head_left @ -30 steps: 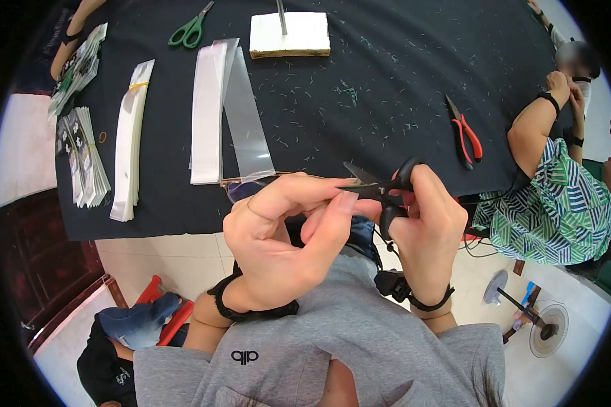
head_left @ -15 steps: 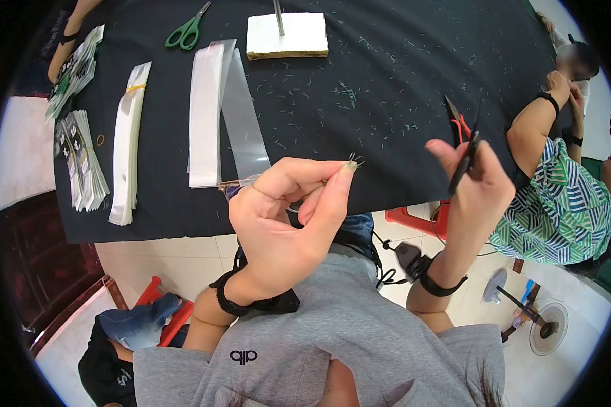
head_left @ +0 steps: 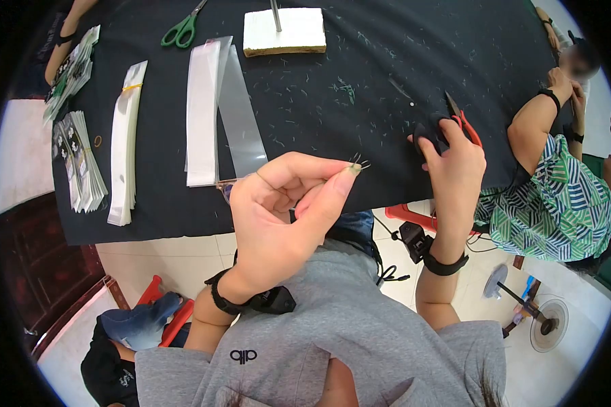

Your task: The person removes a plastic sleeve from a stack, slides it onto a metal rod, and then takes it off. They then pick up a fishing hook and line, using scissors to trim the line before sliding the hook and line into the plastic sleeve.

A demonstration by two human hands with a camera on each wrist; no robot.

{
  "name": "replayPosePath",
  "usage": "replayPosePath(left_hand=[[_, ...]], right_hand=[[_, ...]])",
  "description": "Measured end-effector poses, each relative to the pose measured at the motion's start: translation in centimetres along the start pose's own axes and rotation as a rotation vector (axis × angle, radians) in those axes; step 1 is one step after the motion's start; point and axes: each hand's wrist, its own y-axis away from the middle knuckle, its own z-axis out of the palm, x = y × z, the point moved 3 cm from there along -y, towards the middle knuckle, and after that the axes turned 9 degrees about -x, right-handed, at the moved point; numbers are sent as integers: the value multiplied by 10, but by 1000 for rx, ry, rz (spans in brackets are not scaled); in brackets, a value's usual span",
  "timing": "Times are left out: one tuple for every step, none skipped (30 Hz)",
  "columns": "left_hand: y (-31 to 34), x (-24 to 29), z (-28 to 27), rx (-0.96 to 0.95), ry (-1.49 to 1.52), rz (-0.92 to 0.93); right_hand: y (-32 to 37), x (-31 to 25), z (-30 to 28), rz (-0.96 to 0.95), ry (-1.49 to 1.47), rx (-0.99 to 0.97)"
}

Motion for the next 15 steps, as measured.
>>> replayPosePath(left_hand=[[0,1,-1,3,0,-4],[0,2,-2,25,18,-31],[2,1,-5,45,37,-65],[1,1,-11,74,4,-20],[1,2,-17,88,5,40],[1,4,-24,95,26,78],[1,5,-31,103,46,118],[0,7,-36,135,55,147],[0,8,-41,167,65,175],[2,8,-47,163,56,198],[3,8,-47,167,55,198],[4,9,-47,165,88,165],[5,8,-48,164,122,132],[6,8,-46,105,126,94],[7,6,-46,107,124,90]], right_hand=[[-1,0,1,0,0,-5],[-2,-3,1,-107,117,27],[1,-7,1,-211,235,54],[2,-9,0,-128,297,7],[3,-13,-2,-125,296,1],[3,-16,-3,-92,349,-5],[2,-16,-4,-62,401,-9],[1,-17,-5,-61,414,32],[1,-14,-2,-62,412,30],[0,-11,-1,-81,344,78],[0,-10,0,-102,276,127],[0,-13,-1,-107,275,125],[1,-19,-4,-201,-48,128],[4,-24,-6,-289,-372,126],[8,-29,-4,-288,-374,122]])
